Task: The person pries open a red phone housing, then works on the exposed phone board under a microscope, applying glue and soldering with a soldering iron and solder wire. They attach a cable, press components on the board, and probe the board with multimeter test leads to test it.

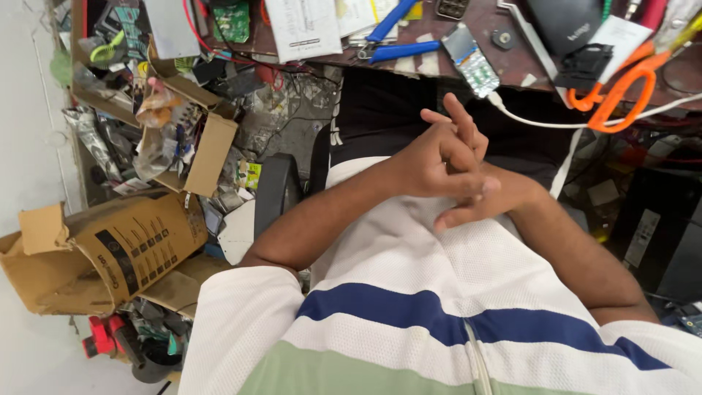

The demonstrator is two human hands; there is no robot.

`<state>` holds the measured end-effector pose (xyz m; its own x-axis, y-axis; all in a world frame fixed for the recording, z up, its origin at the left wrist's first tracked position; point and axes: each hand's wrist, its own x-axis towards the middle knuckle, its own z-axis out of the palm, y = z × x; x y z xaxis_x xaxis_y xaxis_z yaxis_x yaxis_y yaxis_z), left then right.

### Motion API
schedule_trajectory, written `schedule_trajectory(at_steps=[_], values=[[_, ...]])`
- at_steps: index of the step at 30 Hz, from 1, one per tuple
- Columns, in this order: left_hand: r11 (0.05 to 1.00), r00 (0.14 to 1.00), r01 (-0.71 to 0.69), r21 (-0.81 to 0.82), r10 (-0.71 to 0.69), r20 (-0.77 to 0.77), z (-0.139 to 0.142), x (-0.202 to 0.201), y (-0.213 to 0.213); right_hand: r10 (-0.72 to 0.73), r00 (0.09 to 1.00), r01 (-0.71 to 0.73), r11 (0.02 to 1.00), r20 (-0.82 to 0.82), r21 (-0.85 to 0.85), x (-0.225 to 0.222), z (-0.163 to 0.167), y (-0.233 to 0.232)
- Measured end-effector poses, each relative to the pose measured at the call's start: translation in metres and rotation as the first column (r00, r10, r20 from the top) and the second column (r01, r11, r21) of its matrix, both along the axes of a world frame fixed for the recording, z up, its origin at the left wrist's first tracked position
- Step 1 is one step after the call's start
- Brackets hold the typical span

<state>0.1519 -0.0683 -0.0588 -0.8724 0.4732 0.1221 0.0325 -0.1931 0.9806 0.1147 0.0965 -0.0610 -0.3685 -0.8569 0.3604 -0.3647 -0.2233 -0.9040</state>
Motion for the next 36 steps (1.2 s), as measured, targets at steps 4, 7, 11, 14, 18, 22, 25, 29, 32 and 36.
schedule_trajectory(at_steps=[4, 7, 11, 14, 18, 22, 25, 29, 32, 36], values=[[0.981, 0.953, -0.012, -0.192, 0.069, 0.296, -0.024, 0.002, -0.007, -0.113, 0.975, 0.178, 0.911, -0.189, 0.372, 0.019, -0.006, -0.022], [0.977, 0.982, -0.172, -0.123, 0.180, 0.059, -0.036, 0.007, -0.005, -0.185, 0.981, 0.194, 0.948, -0.058, 0.251, 0.021, -0.011, -0.035], [0.932, 0.921, -0.334, -0.141, 0.291, -0.260, -0.034, 0.026, -0.019, -0.204, 0.971, 0.183, 0.970, 0.122, 0.159, 0.019, -0.017, -0.054], [0.903, 0.881, -0.385, -0.189, 0.299, -0.367, -0.027, 0.029, -0.040, -0.190, 0.956, 0.205, 0.978, 0.225, -0.044, 0.021, -0.023, -0.072], [0.878, 0.841, -0.419, -0.234, 0.277, -0.465, -0.024, 0.019, -0.067, -0.258, 0.876, 0.316, 0.945, 0.407, -0.080, 0.021, -0.039, -0.090], [0.873, 0.856, -0.423, -0.241, 0.298, -0.423, -0.021, 0.012, -0.082, -0.178, 0.876, 0.245, 0.965, 0.448, -0.097, 0.017, -0.052, -0.096], [0.841, 0.811, -0.478, -0.255, 0.311, -0.496, -0.015, 0.009, -0.089, -0.183, 0.847, 0.258, 0.962, 0.499, -0.085, 0.014, -0.054, -0.103], [0.847, 0.777, -0.481, -0.225, 0.294, -0.556, -0.011, 0.006, -0.098, -0.260, 0.775, 0.339, 0.940, 0.576, -0.031, 0.010, -0.046, -0.113], [0.843, 0.777, -0.461, -0.276, 0.234, -0.585, -0.016, 0.003, -0.094, -0.317, 0.919, 0.330, 0.944, 0.234, -0.017, 0.008, -0.037, -0.113], [0.853, 0.792, -0.452, -0.260, 0.249, -0.557, -0.034, 0.004, -0.079, -0.274, 0.936, 0.287, 0.958, 0.221, -0.027, 0.003, -0.035, -0.107]])
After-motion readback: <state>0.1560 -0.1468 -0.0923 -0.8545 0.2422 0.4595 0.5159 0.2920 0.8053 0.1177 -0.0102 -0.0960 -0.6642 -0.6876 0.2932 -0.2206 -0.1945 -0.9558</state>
